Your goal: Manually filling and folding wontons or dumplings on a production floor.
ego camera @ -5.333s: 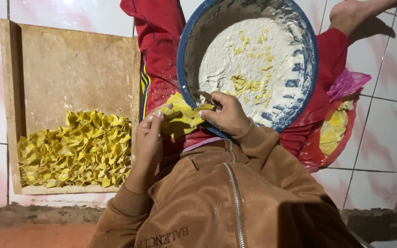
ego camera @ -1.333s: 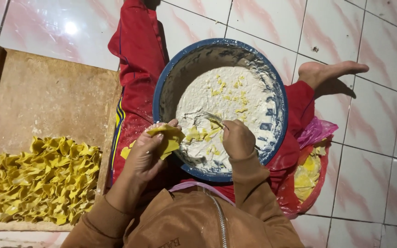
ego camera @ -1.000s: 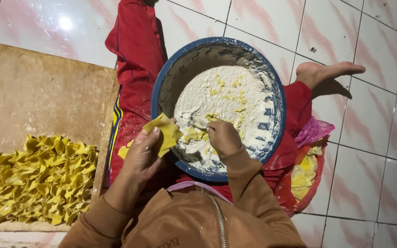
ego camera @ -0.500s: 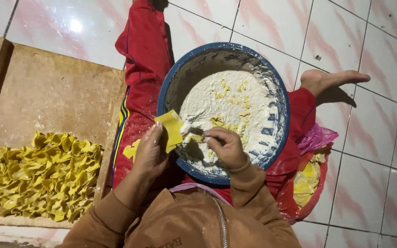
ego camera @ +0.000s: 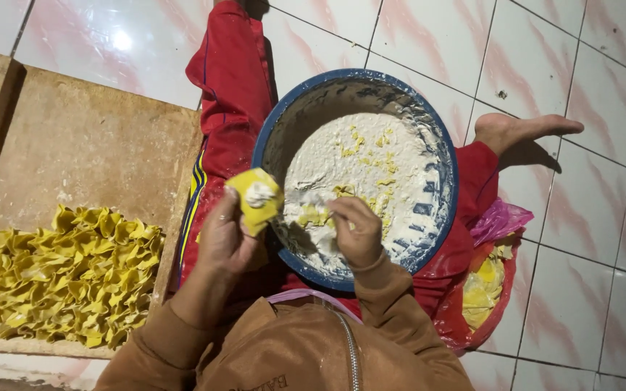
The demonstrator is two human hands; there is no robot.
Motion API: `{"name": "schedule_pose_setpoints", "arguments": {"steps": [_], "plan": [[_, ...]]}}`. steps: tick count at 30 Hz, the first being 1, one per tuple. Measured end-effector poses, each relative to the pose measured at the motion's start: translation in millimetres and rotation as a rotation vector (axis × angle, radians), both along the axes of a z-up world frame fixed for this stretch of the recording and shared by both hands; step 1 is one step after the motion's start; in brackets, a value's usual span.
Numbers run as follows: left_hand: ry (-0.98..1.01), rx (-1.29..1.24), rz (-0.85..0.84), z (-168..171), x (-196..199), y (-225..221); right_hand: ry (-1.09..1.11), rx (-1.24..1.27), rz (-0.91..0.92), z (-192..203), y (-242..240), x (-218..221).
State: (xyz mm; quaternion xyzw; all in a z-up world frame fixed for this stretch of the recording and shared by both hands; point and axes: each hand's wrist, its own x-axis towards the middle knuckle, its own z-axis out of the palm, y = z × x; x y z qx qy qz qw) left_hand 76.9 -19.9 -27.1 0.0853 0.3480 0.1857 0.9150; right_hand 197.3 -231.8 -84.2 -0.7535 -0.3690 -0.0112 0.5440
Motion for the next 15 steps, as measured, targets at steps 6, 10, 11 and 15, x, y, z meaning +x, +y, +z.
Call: {"name": "schedule_pose_setpoints", "arguments": {"steps": [6,10,11,15], "plan": [[0.141,0.306,-0.048,19.2,-15.4,6.4,-0.144,-0.818,-0.292,1.5,-15.0,2.6],[0.192,0.281,-0.023,-22.8,-19.2,7.9,-0.066,-1.063,-0.258,-15.2,-17.7,2.3],[0.196,0.269,-0.026,-11.3,-16.9,6.3,0.019,-1.055,-0.203,-21.2,-20.6,3.9],[0.194,0.277,-0.015,-8.7,-13.0,5.5,0.272,-0.785,-0.105,-19.4,-19.6,11.7]]}}
